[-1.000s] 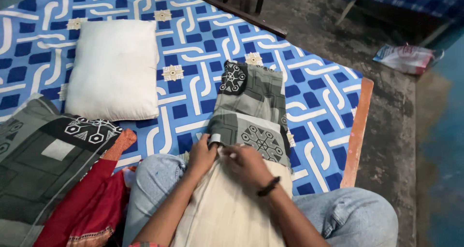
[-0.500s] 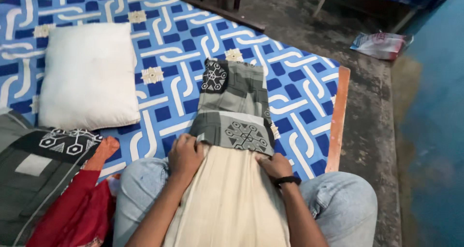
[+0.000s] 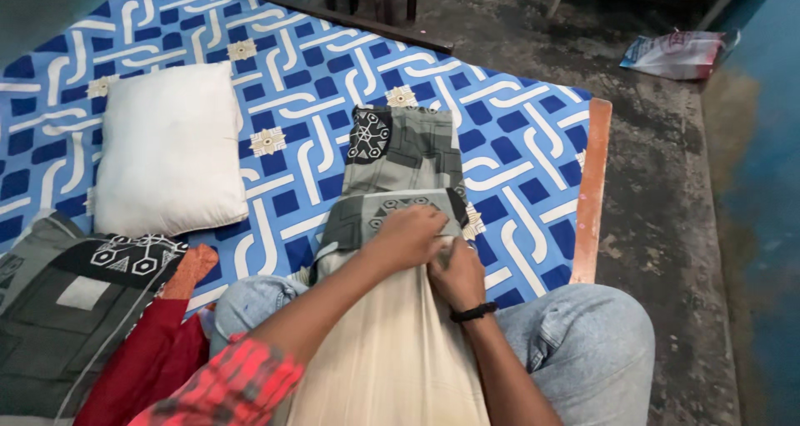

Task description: The person inserts a pillow into a patterned pillowcase while sitting on a bed. They align the pillow with the case opening, push it in, and adjust the corners to fit the pillowcase properly.

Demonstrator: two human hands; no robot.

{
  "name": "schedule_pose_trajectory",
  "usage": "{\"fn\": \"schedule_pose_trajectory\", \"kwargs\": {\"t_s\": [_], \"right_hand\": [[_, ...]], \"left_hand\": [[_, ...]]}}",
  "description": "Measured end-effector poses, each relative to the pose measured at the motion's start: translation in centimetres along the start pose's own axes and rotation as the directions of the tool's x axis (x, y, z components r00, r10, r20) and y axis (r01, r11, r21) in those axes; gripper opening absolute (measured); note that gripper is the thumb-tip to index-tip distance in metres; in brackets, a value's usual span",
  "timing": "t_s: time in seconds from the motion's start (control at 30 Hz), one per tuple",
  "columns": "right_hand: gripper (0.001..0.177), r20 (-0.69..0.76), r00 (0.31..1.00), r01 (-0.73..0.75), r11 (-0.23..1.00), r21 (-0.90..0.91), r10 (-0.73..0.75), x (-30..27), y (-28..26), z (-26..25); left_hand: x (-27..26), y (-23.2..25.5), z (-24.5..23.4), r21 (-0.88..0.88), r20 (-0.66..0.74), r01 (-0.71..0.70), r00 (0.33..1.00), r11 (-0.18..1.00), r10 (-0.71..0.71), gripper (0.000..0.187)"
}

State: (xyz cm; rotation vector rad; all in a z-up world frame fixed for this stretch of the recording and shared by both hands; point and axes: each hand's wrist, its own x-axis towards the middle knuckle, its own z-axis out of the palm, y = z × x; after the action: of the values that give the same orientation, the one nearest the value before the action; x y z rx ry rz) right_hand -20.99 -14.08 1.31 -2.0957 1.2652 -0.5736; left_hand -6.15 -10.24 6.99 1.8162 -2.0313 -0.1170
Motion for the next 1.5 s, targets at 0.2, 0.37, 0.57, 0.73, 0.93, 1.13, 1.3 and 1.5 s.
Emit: {"fn": "schedule_pose_trajectory", "kwargs": {"t_s": [0.2, 0.37, 0.57, 0.73, 0.93, 1.13, 1.3, 1.5], "right_hand": [[0.053, -0.026, 0.999, -0.03, 0.97, 0.243, 0.037, 0.4, 0.3, 0.1], [0.055, -0.126, 0.982, -0.097, 0.955, 0.282, 0.137, 0.4, 0.1, 1.1], [0.082, -0.147, 0.954, -0.183, 0.892, 0.414, 0.263, 0.2, -1.5, -0.3], [0.064, -0.26, 0.937, -0.099, 0.892, 0.442, 0.233, -0.1, -1.9, -1.2], [0.036, -0.242, 0.97, 0.002, 0.994, 0.113, 0.026, -0.3, -1.6, -0.8], [0.027, -0.129, 0.988, -0.1, 0.988, -0.12, 0.085, 0.3, 0.4, -0.9], [0.024, -0.088, 0.994, -0.081, 0.986, -0.148, 0.068, 1.3, 1.6, 0.0], [0.025, -0.023, 0.998, -0.06, 0.962, -0.267, 0.056, 1.5, 2.7, -0.5]], "left_hand": [[4.9, 0.8, 3.4, 0.082, 0.239, 0.001, 0.971, 0.997, -0.02, 0.015], [5.2, -0.4, 4.3, 0.101, 0.195, 0.036, 0.979, 0.994, -0.055, 0.013], [5.3, -1.1, 1.7, -0.08, 0.079, 0.196, 0.979, 0.977, -0.19, 0.016], [3.0, 1.4, 1.3, -0.17, -0.096, 0.011, 0.995, 0.985, -0.027, 0.012], [0.1, 0.9, 0.1, -0.144, 0.058, 0.149, 0.988, 0.978, -0.142, 0.016], [-7.4, -4.9, 1.2, -0.066, -0.134, 0.212, 0.966, 0.975, -0.219, 0.049], [-13.6, -12.7, 5.1, -0.633, -0.045, 0.687, 0.428, 0.357, -0.903, 0.059], [-15.1, -16.3, 10.1, -0.808, 0.195, 0.578, 0.443, 0.112, -0.875, 0.054]]}}
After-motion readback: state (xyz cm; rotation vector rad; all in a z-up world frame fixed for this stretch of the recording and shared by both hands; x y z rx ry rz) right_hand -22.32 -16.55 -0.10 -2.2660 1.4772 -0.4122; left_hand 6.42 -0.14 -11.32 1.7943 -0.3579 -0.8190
